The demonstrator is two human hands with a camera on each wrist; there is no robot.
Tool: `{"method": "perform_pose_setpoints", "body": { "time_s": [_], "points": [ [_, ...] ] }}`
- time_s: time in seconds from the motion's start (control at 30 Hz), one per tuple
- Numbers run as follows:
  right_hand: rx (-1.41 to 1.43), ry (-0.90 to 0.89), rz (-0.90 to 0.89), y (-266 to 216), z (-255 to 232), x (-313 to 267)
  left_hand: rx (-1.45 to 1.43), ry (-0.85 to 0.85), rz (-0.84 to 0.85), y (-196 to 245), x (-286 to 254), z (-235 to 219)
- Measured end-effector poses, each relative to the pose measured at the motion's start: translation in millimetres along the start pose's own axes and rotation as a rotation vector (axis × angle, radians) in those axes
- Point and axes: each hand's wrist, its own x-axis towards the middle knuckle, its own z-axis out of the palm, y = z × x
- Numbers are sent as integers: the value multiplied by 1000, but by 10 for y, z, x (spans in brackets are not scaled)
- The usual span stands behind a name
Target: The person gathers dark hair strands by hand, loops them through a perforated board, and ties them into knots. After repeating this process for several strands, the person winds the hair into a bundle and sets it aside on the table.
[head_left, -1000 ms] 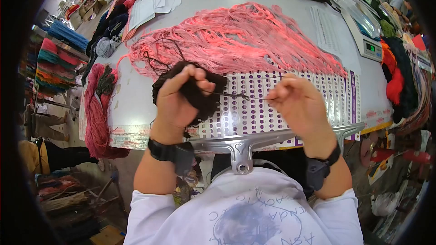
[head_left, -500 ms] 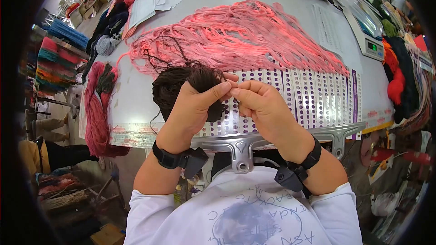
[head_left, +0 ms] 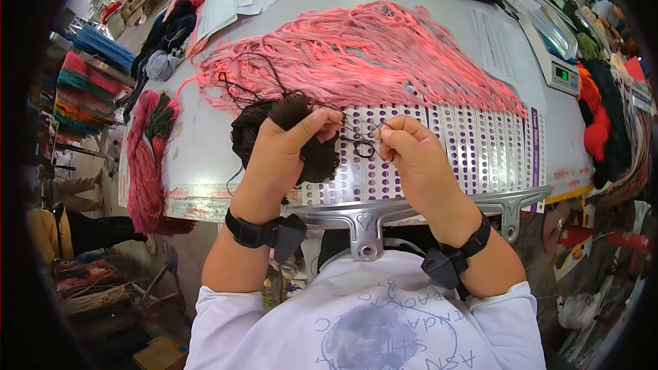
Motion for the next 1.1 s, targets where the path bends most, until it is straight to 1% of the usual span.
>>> {"method": "perform_pose_setpoints", "body": {
  "time_s": [0.03,0.07,0.1,0.13,0.17,0.2,0.23,0.27,0.3,0.33,0.37,0.4,0.43,0.47,0.5,0.53,0.57,0.6,0.63,0.67,0.7,0.73,0.77,0.8,0.83,0.87,0.9,0.93,0.97,1.03,1.07,1.1],
  "points": [
    [42,33,-3,-25,-7,-3,-1,1,1,25,2,-32],
    [41,33,-4,-78,-6,-8,-128,-11,-7,59,4,-63],
    [116,109,18,-161,8,-12,-256,-24,-16,99,3,-97],
    [191,185,40,-227,-6,-4,-453,47,-43,155,-4,-137],
    [188,186,38,-267,-127,26,-726,-25,-18,239,25,-246],
    [368,-64,85,-316,-338,53,-998,-208,-42,303,72,-553],
    [543,-317,132,-388,-540,43,-997,-296,0,390,99,-811],
    [485,-326,101,-523,-670,-28,-937,-327,88,521,116,-1030],
    [427,-338,72,-686,-804,-125,-879,-142,191,660,90,-1267],
    [277,-326,35,-838,-1000,-246,-859,-49,219,807,58,-1558],
    [128,-312,-4,-989,-1254,-353,-850,-41,275,916,50,-1989],
    [-45,-321,-100,-1127,-1592,-410,-820,-28,326,1050,4,-2384],
    [-4,-84,-117,-1275,-1997,-499,-818,44,366,1200,-71,-2643],
    [2,87,-134,-1518,-2512,-580,-764,219,467,1343,-119,-3037],
    [136,253,-185,-1803,-2858,-683,-739,198,495,1461,-170,-3557],
    [274,410,-255,-2146,-3431,-854,-767,234,532,1579,-218,-3898],
    [414,565,-325,-2404,-3875,-1009,-793,270,570,1641,-255,-4103],
    [311,755,-491,-2500,-3981,-1107,-795,272,575,1654,-274,-3980],
    [202,944,-661,-2590,-4066,-1180,-756,229,541,1674,-257,-3642],
    [45,688,-639,-2726,-4352,-1166,-716,184,504,1660,-207,-3194],
    [37,535,-526,-2596,-3575,-923,-733,87,391,1541,-110,-2600],
    [-107,711,-494,-2274,-2379,-616,-746,-8,275,1402,-24,-2084],
    [-250,712,-442,-1958,-1977,-340,-674,-92,176,1114,154,-2042],
    [-271,491,-341,-1637,-1724,-119,-434,-1,98,901,191,-1536],
    [-365,303,-270,-1249,-1525,90,-235,111,-15,633,269,-1228],
    [-619,196,-350,-844,-1234,234,-188,109,-157,344,322,-987],
    [-563,130,-164,-586,-952,371,-266,-141,-376,224,400,-791],
    [-638,182,-68,-354,-612,493,-153,-134,-436,76,429,-598],
    [-689,107,-42,-147,-498,611,-40,-124,-501,-61,439,-439],
    [-842,125,-187,224,-345,785,203,-98,-522,-223,475,-253],
    [-837,130,-181,292,-314,808,278,-58,-507,-252,478,-169],
    [-920,162,-220,336,-298,827,279,-61,-513,-282,506,-144]
  ]
}}
